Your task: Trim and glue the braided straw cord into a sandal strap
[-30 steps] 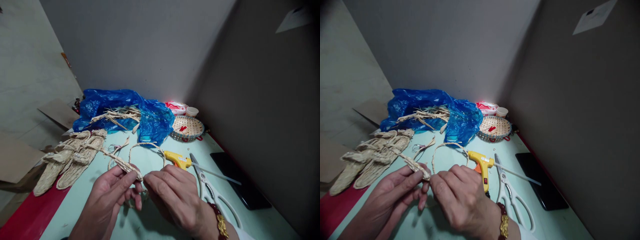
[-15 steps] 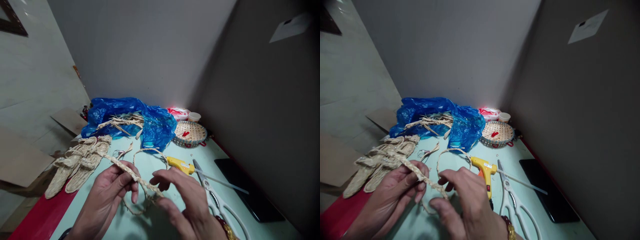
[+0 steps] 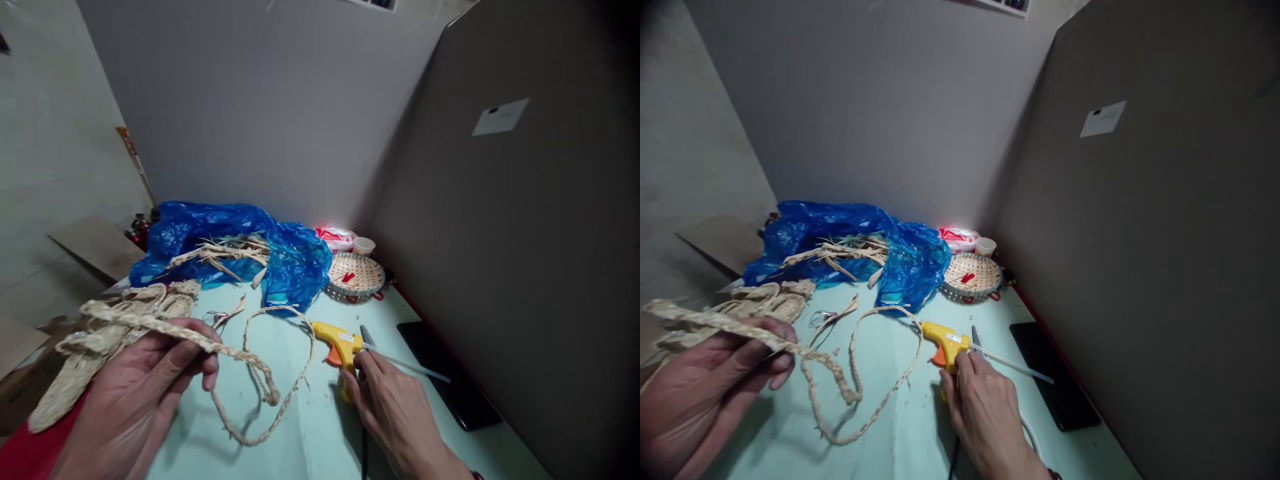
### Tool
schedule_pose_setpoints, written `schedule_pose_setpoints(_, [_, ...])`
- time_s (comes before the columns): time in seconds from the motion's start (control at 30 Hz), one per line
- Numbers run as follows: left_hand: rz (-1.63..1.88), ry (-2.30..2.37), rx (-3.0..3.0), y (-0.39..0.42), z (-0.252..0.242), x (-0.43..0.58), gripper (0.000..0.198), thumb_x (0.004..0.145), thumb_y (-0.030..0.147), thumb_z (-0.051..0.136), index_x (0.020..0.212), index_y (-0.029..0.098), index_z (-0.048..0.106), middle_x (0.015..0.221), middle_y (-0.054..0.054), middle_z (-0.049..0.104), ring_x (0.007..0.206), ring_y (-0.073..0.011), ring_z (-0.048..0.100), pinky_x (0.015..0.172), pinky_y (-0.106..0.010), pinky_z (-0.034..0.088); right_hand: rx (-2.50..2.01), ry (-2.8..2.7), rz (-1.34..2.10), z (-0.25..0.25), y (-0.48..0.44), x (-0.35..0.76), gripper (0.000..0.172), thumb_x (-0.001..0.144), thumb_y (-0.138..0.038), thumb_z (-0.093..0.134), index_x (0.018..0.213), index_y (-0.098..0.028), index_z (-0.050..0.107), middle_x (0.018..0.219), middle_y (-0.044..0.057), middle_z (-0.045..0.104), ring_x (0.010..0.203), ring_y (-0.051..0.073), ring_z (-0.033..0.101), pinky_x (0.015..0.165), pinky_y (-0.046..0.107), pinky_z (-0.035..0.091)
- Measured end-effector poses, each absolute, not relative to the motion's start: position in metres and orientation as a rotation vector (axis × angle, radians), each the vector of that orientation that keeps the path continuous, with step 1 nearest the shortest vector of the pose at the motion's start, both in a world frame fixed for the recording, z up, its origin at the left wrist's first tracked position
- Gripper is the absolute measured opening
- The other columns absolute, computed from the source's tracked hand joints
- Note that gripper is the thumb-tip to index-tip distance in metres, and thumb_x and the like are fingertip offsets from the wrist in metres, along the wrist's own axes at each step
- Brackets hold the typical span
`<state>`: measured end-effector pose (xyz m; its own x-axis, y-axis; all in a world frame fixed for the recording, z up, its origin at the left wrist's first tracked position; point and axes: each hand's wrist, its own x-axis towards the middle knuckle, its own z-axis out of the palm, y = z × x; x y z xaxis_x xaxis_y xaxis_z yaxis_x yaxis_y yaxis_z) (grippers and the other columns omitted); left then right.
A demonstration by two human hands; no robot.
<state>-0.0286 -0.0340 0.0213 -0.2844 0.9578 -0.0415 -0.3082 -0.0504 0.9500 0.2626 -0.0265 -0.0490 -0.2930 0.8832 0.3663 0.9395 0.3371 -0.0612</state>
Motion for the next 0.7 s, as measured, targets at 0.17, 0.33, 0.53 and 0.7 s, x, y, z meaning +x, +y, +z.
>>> schedule_pose_setpoints(0.17, [1.580, 1.162, 0.812, -0.031, 0.029, -0.033, 0.029, 0.058, 0.040, 0.091, 0.070, 0.022, 0.071, 0.069, 0.006, 0.069, 0.056, -0.0085, 0.060, 0.053, -0.011, 0.055, -1.753, -2.276, -0.219, -0.050, -0.037, 0.260, 0.029, 0.096, -0.044, 0.047, 0.079, -0.022, 0.054, 0.069, 0.005, 0.068, 0.054, 0.027, 0.068, 0.046, 0.031, 0.036])
schedule_pose_setpoints(0.33, [1.535, 1.050, 0.909, -0.028, 0.051, -0.033, 0.027, 0.061, 0.036, 0.090, 0.066, 0.018, 0.070, 0.065, 0.003, 0.066, 0.053, -0.0101, 0.058, 0.047, -0.017, 0.053, -1.942, -2.219, 0.146, -0.053, -0.019, 0.260, 0.031, 0.091, -0.051, 0.048, 0.088, -0.021, 0.056, 0.078, 0.010, 0.072, 0.069, 0.034, 0.072, 0.053, 0.033, 0.039])
schedule_pose_setpoints(0.53, [1.425, 0.901, 1.071, -0.019, 0.079, -0.048, 0.021, 0.069, 0.030, 0.085, 0.072, 0.014, 0.072, 0.065, 0.000, 0.064, 0.053, -0.0101, 0.057, 0.047, -0.018, 0.051, -1.928, -2.164, 0.199, -0.054, 0.000, 0.256, 0.018, 0.086, -0.037, 0.050, 0.076, -0.022, 0.054, 0.070, 0.009, 0.073, 0.062, 0.029, 0.071, 0.051, 0.031, 0.040])
schedule_pose_setpoints(0.7, [1.287, 0.835, 1.143, -0.009, 0.097, -0.058, 0.013, 0.075, 0.022, 0.080, 0.072, 0.013, 0.072, 0.063, -0.002, 0.065, 0.053, -0.0104, 0.059, 0.047, -0.018, 0.050, -1.901, -1.971, 0.219, -0.056, -0.003, 0.252, 0.019, 0.088, -0.027, 0.040, 0.089, -0.022, 0.058, 0.071, 0.007, 0.075, 0.063, 0.024, 0.073, 0.054, 0.029, 0.048])
